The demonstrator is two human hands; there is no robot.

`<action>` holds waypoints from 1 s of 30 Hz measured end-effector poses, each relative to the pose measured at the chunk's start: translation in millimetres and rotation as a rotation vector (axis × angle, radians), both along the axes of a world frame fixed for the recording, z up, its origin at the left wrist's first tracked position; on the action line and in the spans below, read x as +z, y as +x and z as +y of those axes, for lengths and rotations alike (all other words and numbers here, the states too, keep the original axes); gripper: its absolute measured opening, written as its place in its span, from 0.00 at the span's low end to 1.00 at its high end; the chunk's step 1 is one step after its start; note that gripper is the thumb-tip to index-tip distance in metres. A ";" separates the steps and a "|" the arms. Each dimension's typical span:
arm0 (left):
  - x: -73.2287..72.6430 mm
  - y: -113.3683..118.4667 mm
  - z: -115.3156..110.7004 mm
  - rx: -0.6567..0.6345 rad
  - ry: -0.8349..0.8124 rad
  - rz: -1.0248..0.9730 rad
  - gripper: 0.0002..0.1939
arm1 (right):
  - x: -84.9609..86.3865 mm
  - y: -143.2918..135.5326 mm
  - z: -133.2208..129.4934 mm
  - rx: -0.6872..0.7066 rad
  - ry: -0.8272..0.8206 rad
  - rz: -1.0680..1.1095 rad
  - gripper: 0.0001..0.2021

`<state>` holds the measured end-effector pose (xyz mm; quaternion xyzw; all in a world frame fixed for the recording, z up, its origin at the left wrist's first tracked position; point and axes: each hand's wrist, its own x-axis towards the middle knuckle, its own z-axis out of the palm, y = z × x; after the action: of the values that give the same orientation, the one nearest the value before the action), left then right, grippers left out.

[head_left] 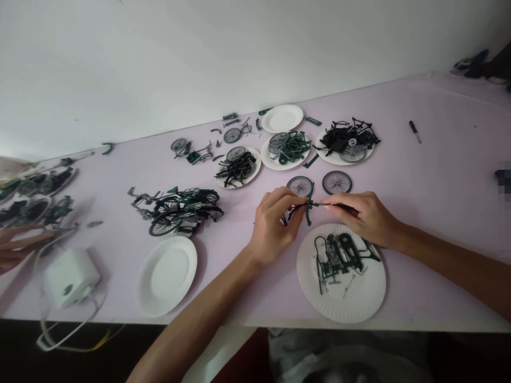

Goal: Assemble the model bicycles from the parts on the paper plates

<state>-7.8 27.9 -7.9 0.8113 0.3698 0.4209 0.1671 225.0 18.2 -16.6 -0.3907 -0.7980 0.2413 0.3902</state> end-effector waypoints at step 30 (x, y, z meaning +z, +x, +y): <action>-5.8 0.3 0.8 0.000 0.137 0.126 0.05 | -2.1 0.5 0.0 0.021 0.016 -0.019 0.11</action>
<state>-7.4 28.8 -13.7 0.8457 0.3499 0.3934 0.0876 225.5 18.2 -18.7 -0.3815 -0.8077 0.2351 0.3832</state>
